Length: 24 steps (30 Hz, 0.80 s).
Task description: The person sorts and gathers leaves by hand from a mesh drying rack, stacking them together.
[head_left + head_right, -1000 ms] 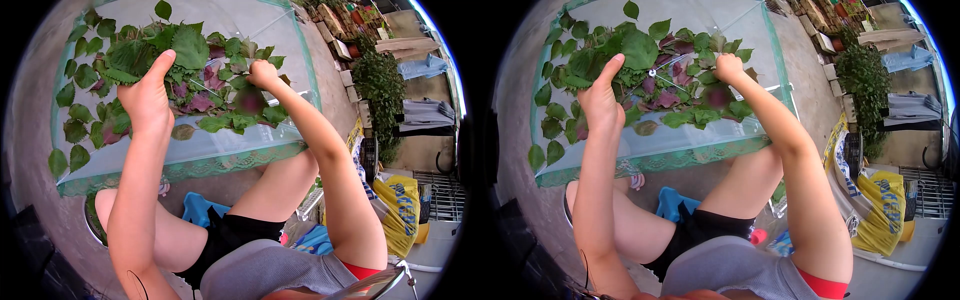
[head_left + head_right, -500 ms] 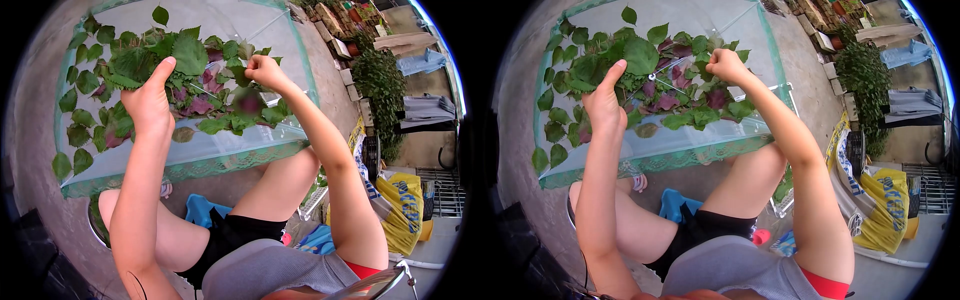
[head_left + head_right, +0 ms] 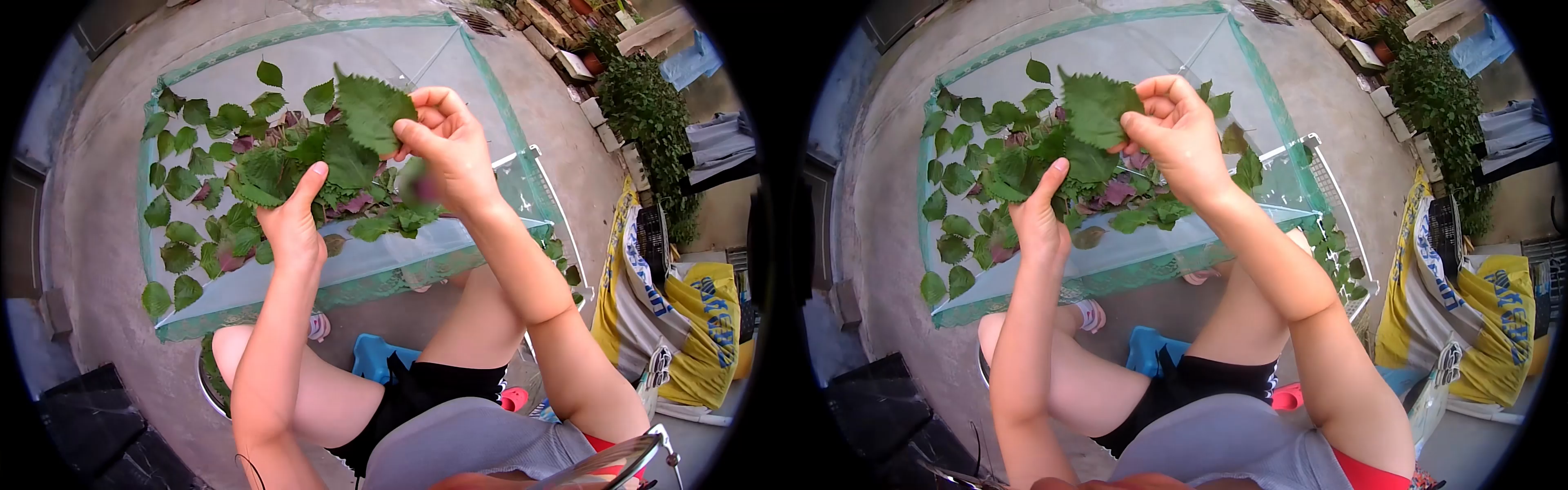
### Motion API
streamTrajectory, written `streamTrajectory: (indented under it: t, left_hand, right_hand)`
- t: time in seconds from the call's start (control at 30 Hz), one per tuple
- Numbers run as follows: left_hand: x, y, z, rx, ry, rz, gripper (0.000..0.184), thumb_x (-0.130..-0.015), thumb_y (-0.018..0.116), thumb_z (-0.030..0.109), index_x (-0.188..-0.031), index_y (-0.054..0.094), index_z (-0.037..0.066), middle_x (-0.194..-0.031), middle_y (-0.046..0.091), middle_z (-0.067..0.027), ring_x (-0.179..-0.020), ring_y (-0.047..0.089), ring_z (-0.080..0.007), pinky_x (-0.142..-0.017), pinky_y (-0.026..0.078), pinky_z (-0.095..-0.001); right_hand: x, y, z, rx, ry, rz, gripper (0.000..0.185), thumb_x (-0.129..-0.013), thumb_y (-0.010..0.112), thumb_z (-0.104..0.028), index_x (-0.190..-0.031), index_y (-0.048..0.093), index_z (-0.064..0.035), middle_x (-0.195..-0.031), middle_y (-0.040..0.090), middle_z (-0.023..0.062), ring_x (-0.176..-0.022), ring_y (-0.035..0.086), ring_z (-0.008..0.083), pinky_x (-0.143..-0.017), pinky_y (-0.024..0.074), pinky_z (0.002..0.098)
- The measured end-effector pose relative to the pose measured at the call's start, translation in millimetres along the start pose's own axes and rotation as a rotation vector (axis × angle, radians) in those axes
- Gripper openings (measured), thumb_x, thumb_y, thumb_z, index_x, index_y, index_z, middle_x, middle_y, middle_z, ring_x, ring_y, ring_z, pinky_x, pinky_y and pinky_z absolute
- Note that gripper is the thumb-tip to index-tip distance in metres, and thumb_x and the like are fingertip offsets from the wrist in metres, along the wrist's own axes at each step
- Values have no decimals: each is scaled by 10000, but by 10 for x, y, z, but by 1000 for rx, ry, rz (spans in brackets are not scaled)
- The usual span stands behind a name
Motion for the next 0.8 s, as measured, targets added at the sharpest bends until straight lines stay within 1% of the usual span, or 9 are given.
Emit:
streamTrajectory:
  t: [0.03,0.17,0.27,0.33,0.47,0.53,0.57,0.63,0.8]
  left_hand:
    - [18,19,10,-11,6,-5,493,-720,739,-43,-1167,538,16,-1110,598,-63,-994,574,-166,-910,447,-312]
    - [61,-2,-22,10,-2,-3,481,-762,690,-62,-1203,514,12,-1141,587,-69,-1025,565,-171,-931,437,-325]
    - [75,1,-33,58,-10,-21,460,-784,664,-63,-1211,508,11,-1157,583,-75,-1034,567,-175,-929,442,-329]
    - [104,6,-13,42,-12,-29,461,-784,663,-64,-1211,507,13,-1156,582,-75,-1034,566,-174,-930,441,-327]
    - [190,44,-9,20,-36,-58,461,-783,664,-65,-1207,505,18,-1148,582,-75,-1028,565,-174,-928,439,-325]
    - [225,76,-6,12,-53,-59,458,-781,666,-66,-1202,508,18,-1142,583,-74,-1024,565,-174,-923,440,-323]
    - [233,81,-13,7,-65,-58,455,-780,669,-67,-1197,510,18,-1135,584,-73,-1019,566,-174,-919,442,-321]
    - [229,82,-14,-18,-56,-67,446,-782,666,-64,-1193,511,15,-1129,585,-69,-1006,568,-170,-905,447,-316]
    - [259,-11,-71,-64,-50,-63,403,-785,652,-59,-1162,521,1,-1104,588,-58,-966,574,-153,-863,461,-300]
  right_hand:
    - [27,35,53,12,6,-1,302,-832,593,18,-1099,451,18,-906,623,107,-707,639,141,-600,499,227]
    - [189,122,268,64,105,-38,379,-833,582,33,-1185,443,7,-948,610,116,-766,636,127,-664,531,248]
    - [249,138,324,52,78,-40,406,-835,581,35,-1217,453,-19,-942,591,94,-753,623,113,-657,511,229]
    - [280,95,299,166,42,19,435,-810,624,46,-1221,503,-29,-959,552,28,-715,555,68,-634,462,204]
    - [319,74,286,297,-4,-2,434,-803,644,50,-1213,519,-22,-999,518,20,-762,537,58,-654,443,196]
    - [339,116,251,376,-54,-49,407,-807,646,53,-1192,528,-9,-1034,527,33,-858,535,76,-732,457,217]
    - [337,110,273,374,-50,-44,407,-807,646,53,-1192,528,-9,-1034,527,33,-858,535,76,-732,457,217]
    - [355,104,143,444,-297,22,363,-777,660,33,-1119,575,-51,-915,590,43,-778,555,94,-638,453,234]
    - [417,212,21,312,-364,-77,317,-770,657,41,-1070,595,-38,-903,610,55,-816,580,121,-665,465,252]
Point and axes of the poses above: each hand's wrist, its own x-axis away from the middle knuckle, its own y-axis out of the palm, z = x × y, the point moved 7 cm from there along -x, towards the middle knuckle
